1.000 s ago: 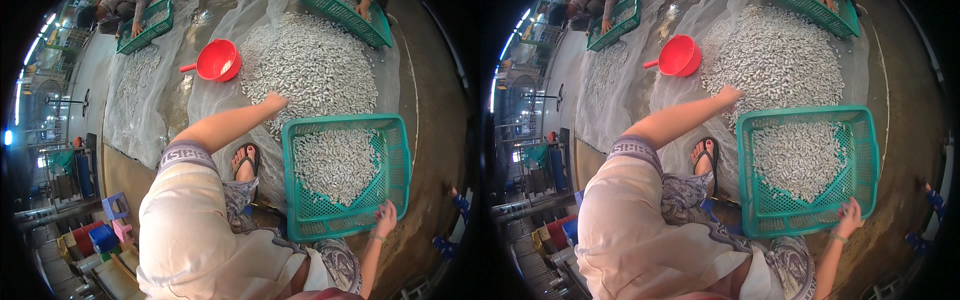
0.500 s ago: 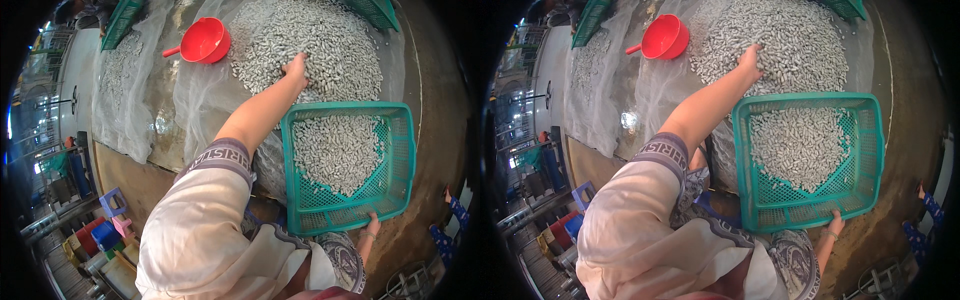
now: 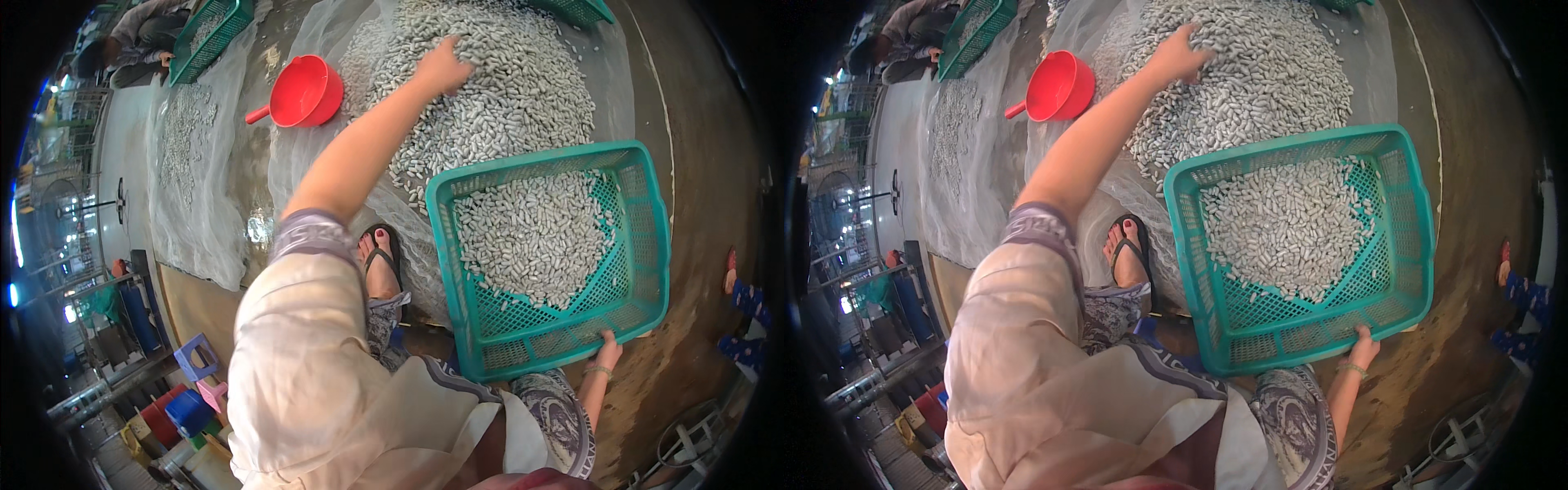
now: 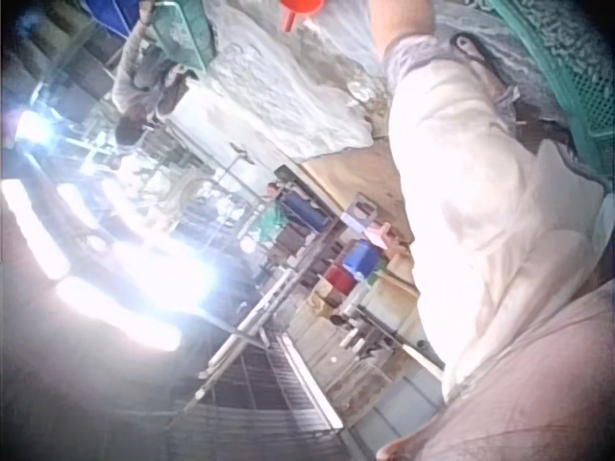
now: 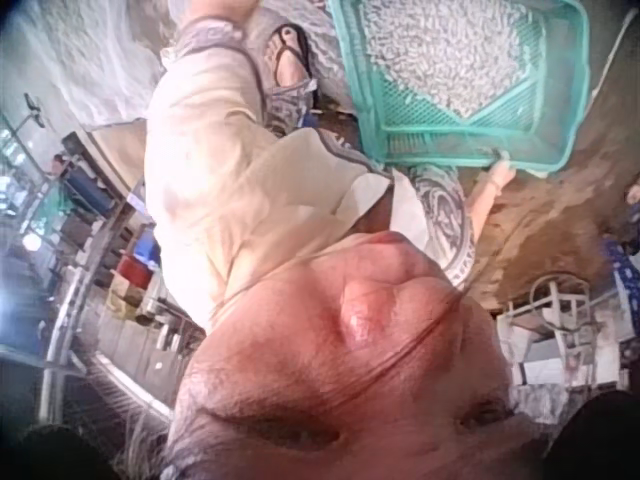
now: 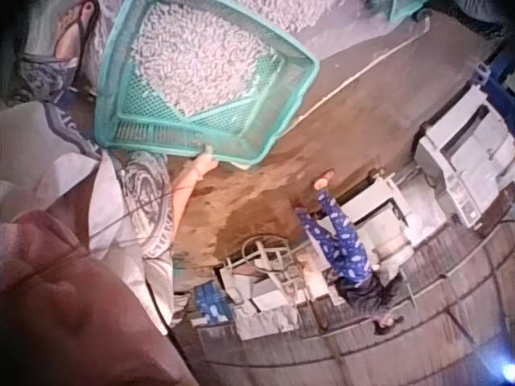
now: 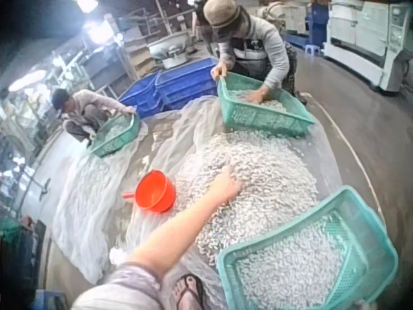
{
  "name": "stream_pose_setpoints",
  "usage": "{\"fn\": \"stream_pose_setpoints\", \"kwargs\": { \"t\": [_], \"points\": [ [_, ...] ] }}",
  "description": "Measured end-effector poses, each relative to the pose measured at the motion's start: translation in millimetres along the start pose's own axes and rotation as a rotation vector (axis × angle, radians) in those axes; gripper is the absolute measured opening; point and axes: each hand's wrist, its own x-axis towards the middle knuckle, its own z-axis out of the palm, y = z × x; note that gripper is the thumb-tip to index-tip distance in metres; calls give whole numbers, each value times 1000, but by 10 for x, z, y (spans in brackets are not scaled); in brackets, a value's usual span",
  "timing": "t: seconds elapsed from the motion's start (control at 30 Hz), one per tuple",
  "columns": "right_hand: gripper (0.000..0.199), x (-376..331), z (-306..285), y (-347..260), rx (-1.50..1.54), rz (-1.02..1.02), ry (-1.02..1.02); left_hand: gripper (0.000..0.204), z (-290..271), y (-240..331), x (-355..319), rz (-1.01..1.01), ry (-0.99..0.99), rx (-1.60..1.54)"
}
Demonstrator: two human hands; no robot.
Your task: The person sits at a table with others and sorts small white silkworm cocoons by hand, picking out plastic clips and placing them into a green basket. The person then scoops cocoons into the basket and continues sorting through them.
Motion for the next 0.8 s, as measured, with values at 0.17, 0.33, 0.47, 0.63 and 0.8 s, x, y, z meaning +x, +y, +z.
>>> {"fn": "stream_pose_setpoints", "kwargs": {
  "t": [0.17, 0.33, 0.47, 0.63, 0.8],
  "points": [
    [37, 3, 71, 29, 32, -99, -24, 52, 331, -1043, -828, 1229, -325, 906],
    [41, -46, 78, -18, 35, -39, 7, 51, 309, -1002, -500, 911, -315, 1090],
    [41, -37, 21, 69, 57, -54, -7, 45, 245, -818, -135, 737, -193, 1175],
    [32, -67, -48, 161, 5, -208, 19, 29, 676, 172, -714, 585, -254, 1002],
    [29, -265, 69, -121, -7, -317, -75, 50, 1725, -52, -1155, 1003, -323, 380]
  ]
}}
